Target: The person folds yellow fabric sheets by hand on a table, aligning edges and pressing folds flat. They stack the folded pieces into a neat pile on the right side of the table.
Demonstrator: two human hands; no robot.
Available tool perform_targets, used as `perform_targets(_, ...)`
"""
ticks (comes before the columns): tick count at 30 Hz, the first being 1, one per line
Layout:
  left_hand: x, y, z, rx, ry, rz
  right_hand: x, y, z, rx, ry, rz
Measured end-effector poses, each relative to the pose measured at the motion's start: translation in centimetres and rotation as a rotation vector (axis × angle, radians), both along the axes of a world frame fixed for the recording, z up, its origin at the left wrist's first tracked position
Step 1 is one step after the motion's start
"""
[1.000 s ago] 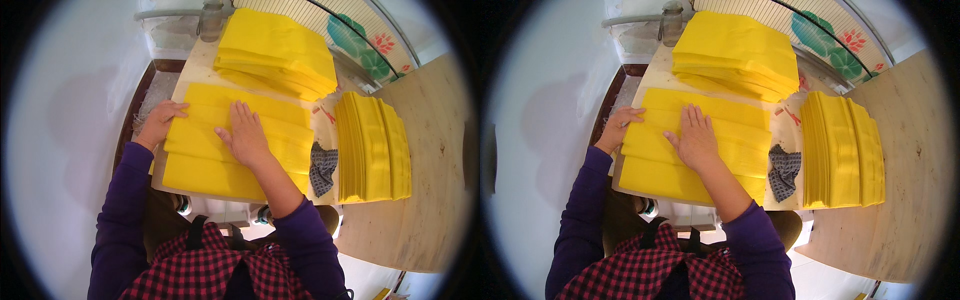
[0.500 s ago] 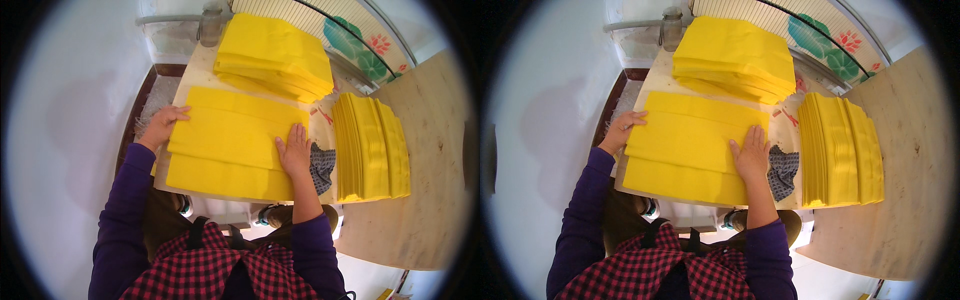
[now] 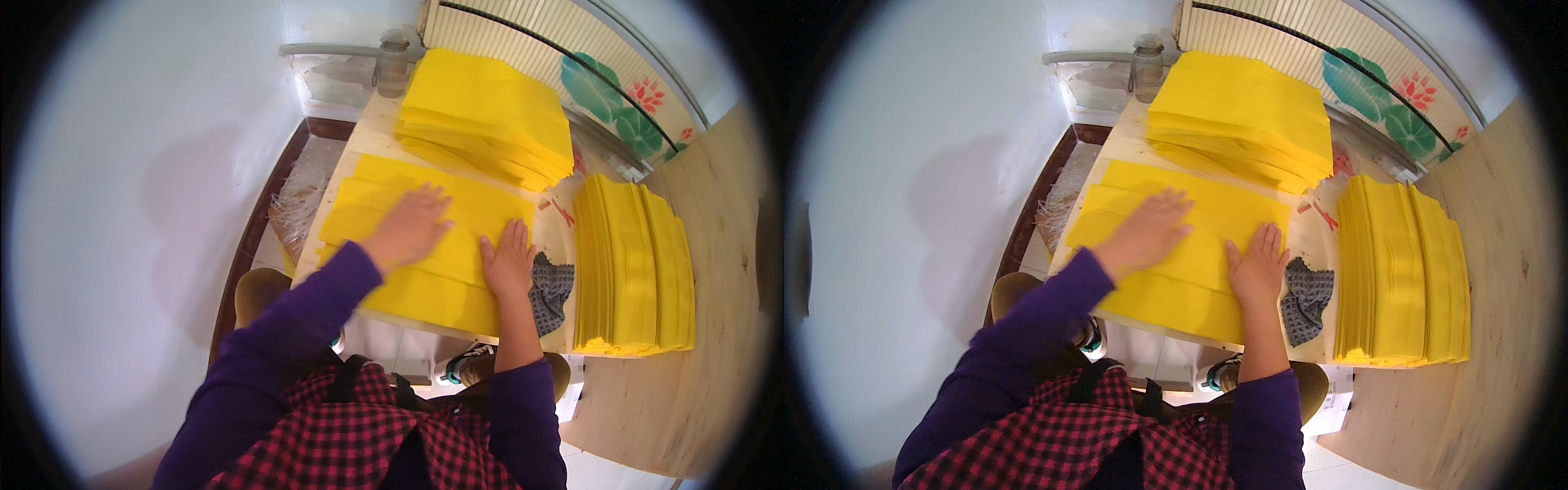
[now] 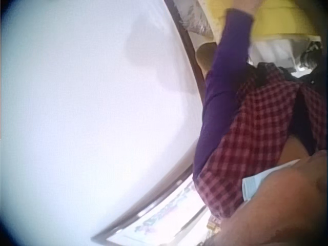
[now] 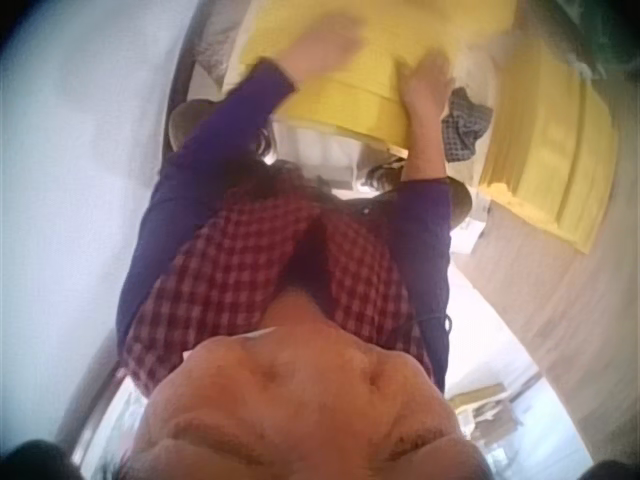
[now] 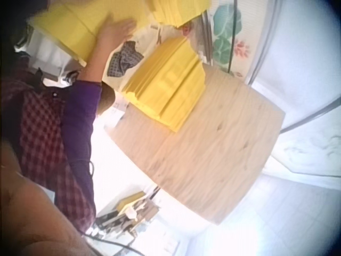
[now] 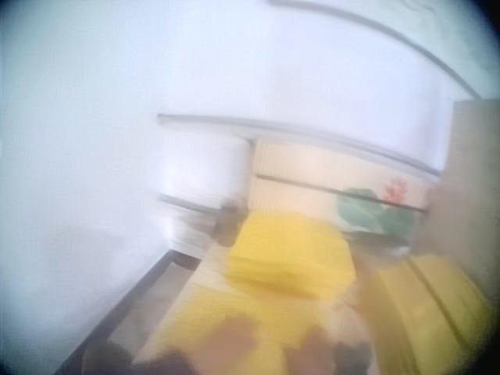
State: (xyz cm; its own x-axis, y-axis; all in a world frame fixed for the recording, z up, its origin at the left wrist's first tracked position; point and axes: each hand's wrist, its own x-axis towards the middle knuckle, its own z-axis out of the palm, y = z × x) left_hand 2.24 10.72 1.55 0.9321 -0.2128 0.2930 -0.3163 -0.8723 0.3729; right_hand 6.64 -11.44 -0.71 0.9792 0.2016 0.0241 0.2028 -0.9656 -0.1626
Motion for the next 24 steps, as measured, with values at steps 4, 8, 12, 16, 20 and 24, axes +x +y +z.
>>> perform_targets(4, 0.5, -5.0, -0.5, 0.065, 0.230, 0.123, 0.0, 0.0, 0.1, -0.010, -0.003, 0.015)
perform_targets(8, 0.2, -2.1, -1.3, 0.115, 0.261, 0.184, 0.1, -0.1, -0.1, -0.027, -0.001, 0.010)
perform_targets(12, -0.3, 2.0, -1.7, 0.152, 0.237, 0.312, 0.0, 0.0, -0.2, -0.017, 0.021, -0.002)
perform_targets(16, -0.5, 3.0, -2.1, 0.150, 0.222, 0.352, -0.1, -0.1, 0.1, -0.012, 0.011, 0.003)
perform_targets(20, -0.5, 3.0, -2.3, 0.149, 0.214, 0.358, -0.5, 1.4, 1.4, -0.115, -0.051, 0.045)
perform_targets(24, -0.4, 2.9, -2.5, 0.137, 0.189, 0.355, -2.1, 7.5, 1.8, -0.021, -0.034, 0.215)
